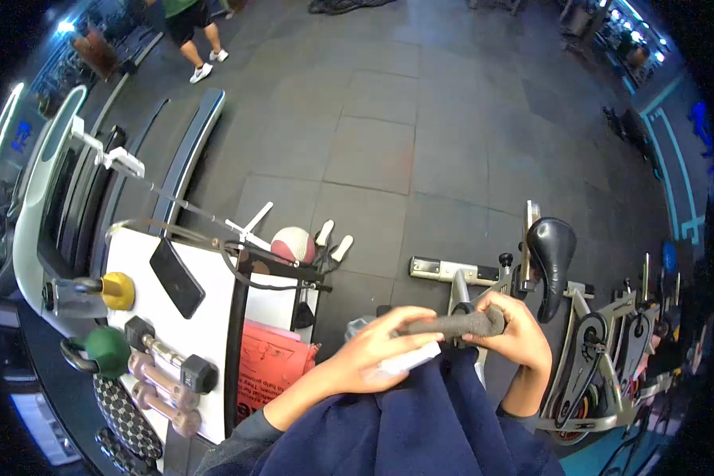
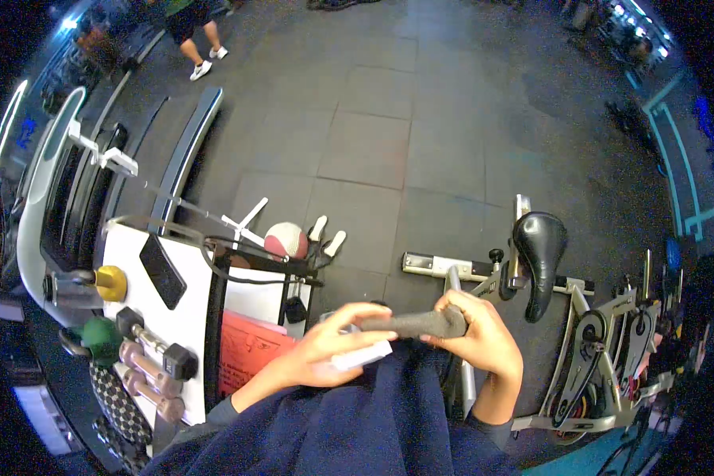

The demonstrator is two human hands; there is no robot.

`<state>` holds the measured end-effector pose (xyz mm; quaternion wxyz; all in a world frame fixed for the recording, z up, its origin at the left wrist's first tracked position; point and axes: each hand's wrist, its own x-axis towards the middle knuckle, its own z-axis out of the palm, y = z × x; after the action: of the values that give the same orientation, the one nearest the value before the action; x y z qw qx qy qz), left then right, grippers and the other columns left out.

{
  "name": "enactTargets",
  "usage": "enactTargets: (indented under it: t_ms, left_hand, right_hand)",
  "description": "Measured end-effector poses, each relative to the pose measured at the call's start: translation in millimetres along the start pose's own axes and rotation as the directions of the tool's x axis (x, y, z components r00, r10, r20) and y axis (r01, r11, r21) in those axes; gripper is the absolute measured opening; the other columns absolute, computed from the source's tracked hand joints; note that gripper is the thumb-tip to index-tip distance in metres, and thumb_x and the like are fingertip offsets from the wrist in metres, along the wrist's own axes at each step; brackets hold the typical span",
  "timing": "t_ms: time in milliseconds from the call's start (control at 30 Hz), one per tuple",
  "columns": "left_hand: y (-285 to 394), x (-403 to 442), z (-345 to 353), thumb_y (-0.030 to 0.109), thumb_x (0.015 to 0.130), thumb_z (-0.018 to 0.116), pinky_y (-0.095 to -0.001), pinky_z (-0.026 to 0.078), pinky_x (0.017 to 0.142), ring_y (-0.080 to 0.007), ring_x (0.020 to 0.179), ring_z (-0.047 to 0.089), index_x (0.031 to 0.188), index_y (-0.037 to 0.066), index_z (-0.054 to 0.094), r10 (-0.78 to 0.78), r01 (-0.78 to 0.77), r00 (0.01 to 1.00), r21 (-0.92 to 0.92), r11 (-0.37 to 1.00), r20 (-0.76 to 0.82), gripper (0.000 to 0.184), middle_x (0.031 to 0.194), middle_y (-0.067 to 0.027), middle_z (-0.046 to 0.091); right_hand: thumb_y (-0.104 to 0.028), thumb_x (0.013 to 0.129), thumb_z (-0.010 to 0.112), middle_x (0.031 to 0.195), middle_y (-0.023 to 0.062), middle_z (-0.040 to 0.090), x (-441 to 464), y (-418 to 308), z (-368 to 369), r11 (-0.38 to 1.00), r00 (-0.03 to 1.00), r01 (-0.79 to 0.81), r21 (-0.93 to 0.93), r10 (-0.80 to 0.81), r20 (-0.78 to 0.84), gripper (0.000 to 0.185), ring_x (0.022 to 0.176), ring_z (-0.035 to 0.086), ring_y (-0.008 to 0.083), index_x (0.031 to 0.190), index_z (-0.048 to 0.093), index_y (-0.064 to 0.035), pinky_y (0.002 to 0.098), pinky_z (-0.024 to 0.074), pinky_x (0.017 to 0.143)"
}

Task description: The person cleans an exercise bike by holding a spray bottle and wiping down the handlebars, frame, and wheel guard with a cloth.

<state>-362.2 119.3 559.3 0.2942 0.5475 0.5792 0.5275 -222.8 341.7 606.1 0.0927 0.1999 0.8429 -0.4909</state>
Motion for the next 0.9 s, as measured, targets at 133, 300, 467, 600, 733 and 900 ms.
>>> enactTargets:
  t_ms: [133,300,467,600,733,900]
  left_hand:
    - [16.3,-0.3,-34.0,0.006,0.066,0.062,-0.0392,0.045,0.095,-0.0312,0.119,0.053,0.128,0.009,0.06,0.03,-0.02,0.996,0.12,0.993,-0.083,0.062,0.136,-0.0165,0.045]
    - [34.6,11.3,-37.1,0.0,0.065,0.059,-0.0297,0.047,0.076,-0.0237,0.082,0.059,0.128,0.003,0.057,0.054,-0.055,0.998,0.112,0.992,0.017,0.063,0.095,-0.0121,0.057]
    - [55.1,20.3,-11.1,0.002,0.067,0.059,-0.0313,0.046,0.071,-0.024,0.077,0.056,0.13,0.001,0.053,0.181,-0.191,0.96,0.028,0.981,0.213,0.064,0.089,-0.0118,0.057]
    - [67.1,15.6,12.6,0.004,0.067,0.059,-0.0321,0.047,0.073,-0.0255,0.078,0.057,0.13,0.001,0.053,0.188,-0.175,0.907,-0.068,0.982,0.377,0.064,0.091,-0.0125,0.059]
    - [78.6,12.8,25.9,0.003,0.065,0.06,-0.0339,0.049,0.073,-0.0268,0.081,0.062,0.122,0.0,0.057,0.281,-0.261,0.821,-0.112,0.959,0.497,0.057,0.094,-0.0143,0.063]
    - [74.4,-6.7,34.0,0.006,0.064,0.059,-0.0332,0.052,0.074,-0.0231,0.082,0.068,0.095,0.002,0.065,0.287,-0.248,0.794,-0.146,0.958,0.536,0.032,0.092,-0.011,0.069]
  right_hand:
    - [-0.013,0.073,0.08,0.076,0.0115,0.06,-7.7,-29.2,2.3,0.918,0.879,0.36,-0.167,-0.394,-0.27,0.034,0.068,0.058,0.0286,0.09,0.052,-0.0031,0.0337,0.0463,0.065]
    - [-0.018,0.077,0.077,0.071,0.0163,0.062,-53.3,-59.5,19.3,0.992,0.823,0.051,-0.114,-0.107,-0.558,0.036,0.063,0.062,0.032,0.096,0.051,-0.0043,0.0366,0.0459,0.057]
    - [-0.022,0.077,0.077,0.067,0.0177,0.063,-104.5,-67.6,45.5,0.992,0.643,0.001,-0.128,-0.099,-0.759,0.036,0.064,0.066,0.0353,0.098,0.052,-0.0054,0.0386,0.0481,0.054]
    - [-0.023,0.079,0.074,0.071,0.0188,0.064,-149.4,-70.8,70.6,0.987,0.572,-0.082,-0.138,-0.067,-0.818,0.034,0.068,0.065,0.0368,0.1,0.053,-0.0074,0.0437,0.0496,0.06]
    - [-0.029,0.08,0.072,0.068,0.0188,0.063,-202.3,-74.3,95.0,0.957,0.569,-0.278,-0.09,0.088,-0.817,0.034,0.067,0.065,0.0375,0.103,0.056,-0.0091,0.0451,0.0486,0.061]
    - [-0.036,0.079,0.074,0.065,0.0199,0.061,-254.5,-69.4,127.7,0.929,0.47,-0.371,0.018,0.205,-0.858,0.037,0.063,0.064,0.0372,0.098,0.063,-0.0061,0.0425,0.0484,0.059]
